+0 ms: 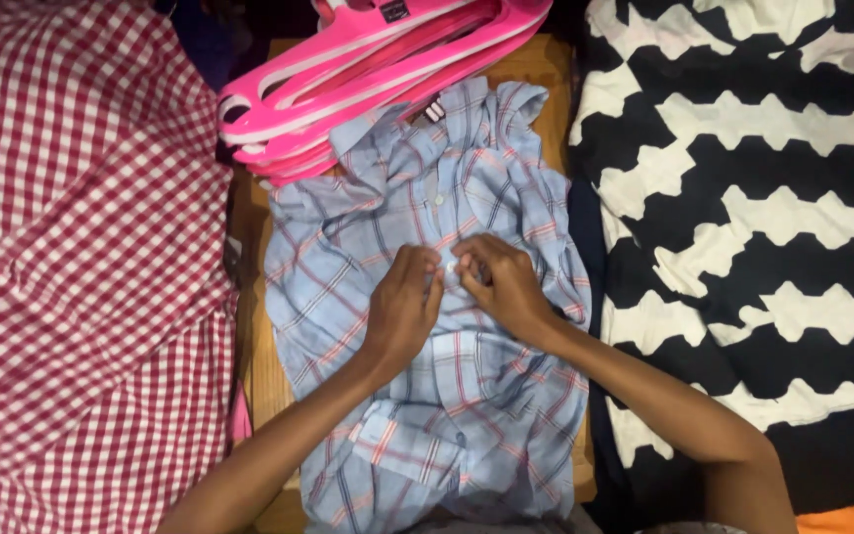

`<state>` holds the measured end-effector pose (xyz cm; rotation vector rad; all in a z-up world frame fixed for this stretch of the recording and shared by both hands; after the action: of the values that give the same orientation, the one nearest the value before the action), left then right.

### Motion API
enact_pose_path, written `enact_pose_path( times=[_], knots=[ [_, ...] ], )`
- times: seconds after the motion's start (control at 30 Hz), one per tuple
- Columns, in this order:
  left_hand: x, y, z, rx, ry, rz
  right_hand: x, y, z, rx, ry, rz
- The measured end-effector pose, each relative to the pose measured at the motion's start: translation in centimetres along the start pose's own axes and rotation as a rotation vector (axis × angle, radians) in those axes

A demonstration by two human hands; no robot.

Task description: The person buttons a light blue plaid shirt, places it on a pink hanger, and smooths the fabric. They then lift the shirt on the hanger and move it to the side.

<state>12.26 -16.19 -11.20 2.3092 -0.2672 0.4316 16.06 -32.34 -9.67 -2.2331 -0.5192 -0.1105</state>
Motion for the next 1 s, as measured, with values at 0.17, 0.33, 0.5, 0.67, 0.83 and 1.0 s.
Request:
enact_pose_path(
  times=[0.17,0.33,0.5,0.67,0.83,1.0],
  knots=[
    [0.0,-0.2,0.1,0.014,0.021,0.049,0.3,0.7,0.3,-0.021,-0.028,-0.019],
    [0.1,-0.3,0.1,0.023,0.028,0.059,0.2,0.6,0.3,-0.085,-0.073,-0.055],
    [0.3,-0.2,0.1,0.036,0.028,0.04,0.2,0.5,0.4,-0.121,-0.063,-0.079],
    [0.8,0.3,-0.6,-0.02,0.028,0.021,0.3,0.0,0.1,-0.111,-0.07,-0.075],
    [0.8,0.2,-0.7,-0.045,0.021,0.001,0.3,0.3,0.3,-0.128,-0.053,-0.085],
    [0.7,-0.2,-0.1,0.017,0.0,-0.02,0.4,-0.1,0.1,-0.09,-0.039,-0.075]
  ],
)
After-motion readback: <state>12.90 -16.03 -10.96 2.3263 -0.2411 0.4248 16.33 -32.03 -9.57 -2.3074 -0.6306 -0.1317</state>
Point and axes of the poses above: each hand's wrist, its own x-axis towards the middle knuckle, its own z-axis out of the palm, y = z × x, the point moved 3 cm from there along x, towards the middle knuckle, and after that the axes turned 2 degrees about y, right-handed, at the moved point
